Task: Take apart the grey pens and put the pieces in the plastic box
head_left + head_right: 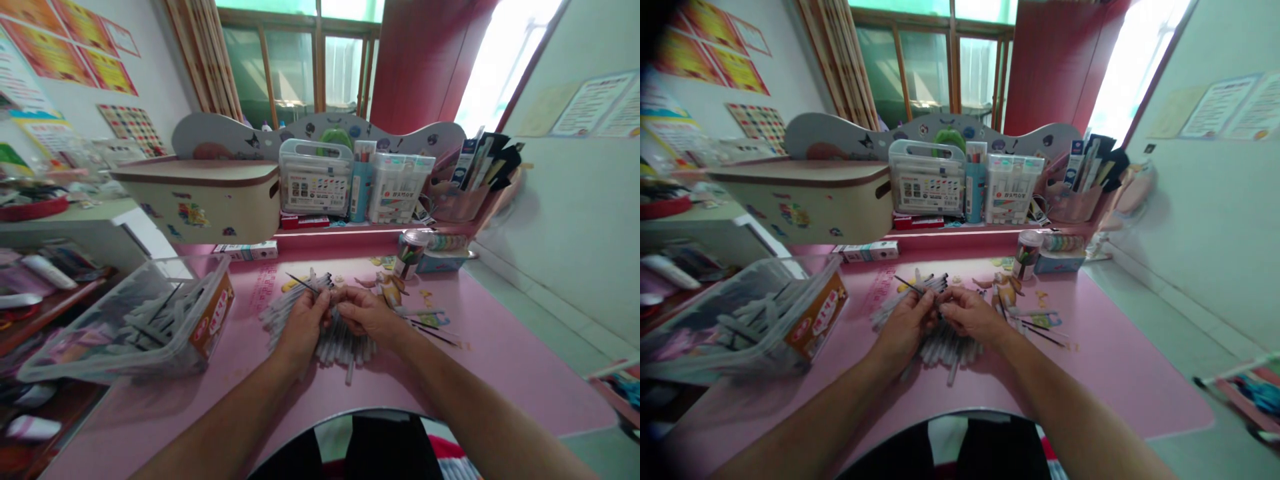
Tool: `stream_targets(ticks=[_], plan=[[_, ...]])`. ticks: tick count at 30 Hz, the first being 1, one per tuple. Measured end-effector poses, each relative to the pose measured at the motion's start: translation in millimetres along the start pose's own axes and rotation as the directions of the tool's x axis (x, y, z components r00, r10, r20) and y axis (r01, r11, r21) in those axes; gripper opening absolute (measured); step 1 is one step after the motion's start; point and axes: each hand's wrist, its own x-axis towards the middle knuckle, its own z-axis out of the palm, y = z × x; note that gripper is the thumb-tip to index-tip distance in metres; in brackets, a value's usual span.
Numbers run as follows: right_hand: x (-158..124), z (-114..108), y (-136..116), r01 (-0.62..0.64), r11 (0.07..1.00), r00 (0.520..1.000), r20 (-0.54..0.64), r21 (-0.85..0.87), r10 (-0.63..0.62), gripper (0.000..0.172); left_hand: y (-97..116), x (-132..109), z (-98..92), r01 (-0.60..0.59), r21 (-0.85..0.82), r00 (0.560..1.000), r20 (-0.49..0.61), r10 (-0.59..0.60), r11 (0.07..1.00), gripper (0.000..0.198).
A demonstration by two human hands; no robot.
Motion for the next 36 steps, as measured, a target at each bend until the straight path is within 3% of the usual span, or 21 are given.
stream_targets(ticks=[3, 6, 9, 11, 13, 16, 22, 26, 31, 36], plan=[[1, -1, 0, 0.011, 0.999, 1.0, 0.01, -0.036, -0.01, 0.034, 11, 3, -2.7, -0.067, -0.126, 0.989, -0.139, 0.049, 0.99, 0.013], [2, -3, -1, 0.048, 0.99, 0.995, -0.075, -0.135, -0.059, 0.024, 23, 6, -4.3, 0.005, -0.293, 0.974, -0.214, -0.071, 0.956, 0.009], [1, -1, -3, 0.14, 0.914, 0.954, -0.196, -0.381, -0.228, 0.013, 23, 7, -4.4, 0.229, -0.399, 0.952, -0.098, -0.289, 0.888, 0.014], [-1, 3, -5, 0.23, 0.773, 0.886, -0.201, -0.591, -0.417, 0.013, 17, 6, -3.5, 0.331, -0.426, 0.93, -0.001, -0.367, 0.842, 0.014], [-3, 9, -5, 0.309, 0.599, 0.808, -0.129, -0.739, -0.575, 0.016, 10, 3, -1.7, 0.385, -0.427, 0.917, 0.079, -0.391, 0.818, 0.015], [-7, 19, -4, 0.377, 0.417, 0.747, 0.005, -0.827, -0.665, 0.021, 4, -2, 2.7, 0.429, -0.412, 0.903, 0.164, -0.397, 0.804, 0.021], [-8, 28, 6, 0.406, 0.22, 0.724, 0.165, -0.887, -0.669, 0.024, 10, -9, 12.9, 0.534, -0.536, 0.833, 0.201, -0.516, 0.654, 0.025], [-5, 27, 9, 0.395, 0.099, 0.724, 0.243, -0.913, -0.646, 0.021, 15, -11, 17.0, 0.522, -0.586, 0.831, 0.186, -0.524, 0.619, 0.027], [-6, 24, 7, 0.356, 0.056, 0.748, 0.249, -0.933, -0.616, 0.017, 11, -9, 17.4, 0.49, -0.565, 0.854, 0.158, -0.496, 0.664, 0.027], [-10, 19, -3, 0.362, 0.165, 0.72, 0.162, -0.917, -0.675, 0.016, 4, -7, 12.0, 0.437, -0.552, 0.886, 0.129, -0.445, 0.71, 0.018]])
